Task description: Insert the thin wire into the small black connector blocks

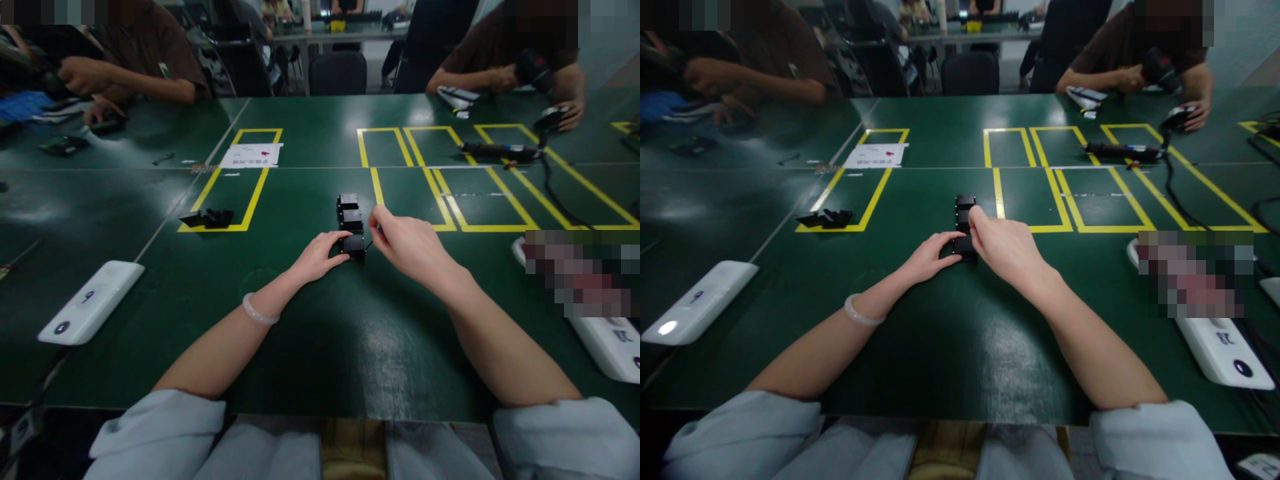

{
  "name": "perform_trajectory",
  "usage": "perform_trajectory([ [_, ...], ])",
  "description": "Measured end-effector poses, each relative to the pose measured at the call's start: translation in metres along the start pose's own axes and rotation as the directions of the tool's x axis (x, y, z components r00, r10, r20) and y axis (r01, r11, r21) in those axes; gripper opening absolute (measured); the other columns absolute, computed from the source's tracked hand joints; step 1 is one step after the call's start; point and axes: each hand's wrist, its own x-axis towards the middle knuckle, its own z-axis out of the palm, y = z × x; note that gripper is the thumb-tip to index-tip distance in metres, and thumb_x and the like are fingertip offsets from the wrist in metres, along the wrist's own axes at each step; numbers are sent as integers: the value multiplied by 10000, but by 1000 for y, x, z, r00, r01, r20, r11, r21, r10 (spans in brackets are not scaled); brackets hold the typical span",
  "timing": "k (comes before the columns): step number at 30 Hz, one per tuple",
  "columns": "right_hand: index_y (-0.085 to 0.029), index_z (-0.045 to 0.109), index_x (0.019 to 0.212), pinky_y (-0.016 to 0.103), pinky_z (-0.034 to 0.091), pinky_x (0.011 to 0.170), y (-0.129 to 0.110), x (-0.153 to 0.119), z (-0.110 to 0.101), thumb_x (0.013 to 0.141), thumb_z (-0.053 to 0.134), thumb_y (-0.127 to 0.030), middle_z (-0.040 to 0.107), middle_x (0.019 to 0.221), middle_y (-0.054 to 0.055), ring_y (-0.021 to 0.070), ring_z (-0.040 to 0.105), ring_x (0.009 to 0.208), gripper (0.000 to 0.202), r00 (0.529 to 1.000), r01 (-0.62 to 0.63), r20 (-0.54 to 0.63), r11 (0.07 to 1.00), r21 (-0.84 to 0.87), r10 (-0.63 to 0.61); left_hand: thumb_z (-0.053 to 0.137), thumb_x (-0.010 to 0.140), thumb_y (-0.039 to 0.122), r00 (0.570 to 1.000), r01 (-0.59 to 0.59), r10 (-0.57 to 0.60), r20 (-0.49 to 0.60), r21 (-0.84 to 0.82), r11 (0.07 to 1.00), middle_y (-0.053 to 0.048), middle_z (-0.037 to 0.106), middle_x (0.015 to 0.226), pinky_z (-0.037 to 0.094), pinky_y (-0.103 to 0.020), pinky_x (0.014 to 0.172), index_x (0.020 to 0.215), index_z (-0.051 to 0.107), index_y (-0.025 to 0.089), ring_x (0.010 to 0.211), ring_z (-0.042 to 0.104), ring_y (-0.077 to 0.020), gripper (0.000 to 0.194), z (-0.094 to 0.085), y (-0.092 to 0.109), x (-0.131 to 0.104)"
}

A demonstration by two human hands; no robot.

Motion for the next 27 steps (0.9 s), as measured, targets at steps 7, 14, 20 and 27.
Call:
perform_trajectory([
  [7,-198,548,1115,277,214,529,-1,-1,-2,990,329,-318,712,855,37,166,612,677,279,1000,10,-8,1000,30,-10,623,906,330,1000,-2,2,-2,6,1000,-69,588,1376,415,-406,1050,1352,522,212,1222,541,-265,472,0,0,0],
  [14,-196,567,1094,285,204,536,0,0,-1,1001,334,-352,713,841,47,175,617,679,296,1000,6,4,1000,2,-6,620,907,356,1000,-11,11,-6,1,1000,-66,590,1375,420,-418,1050,1355,521,228,1222,545,-268,476,2,-2,1],
  [20,-191,550,1136,281,212,541,1,-1,-1,980,332,-288,715,855,46,164,602,672,285,1000,14,-13,1000,27,-13,612,909,358,1000,7,-7,4,3,1000,-62,584,1382,418,-412,1056,1361,515,235,1233,538,-265,479,1,-1,0],
  [27,-200,543,1119,277,234,551,1,-2,-3,983,331,-296,719,917,51,166,609,708,270,999,32,-16,997,69,-31,611,912,357,1000,-1,1,1,8,1000,-57,584,1383,416,-403,1056,1362,515,227,1224,542,-259,479,0,0,0],
])
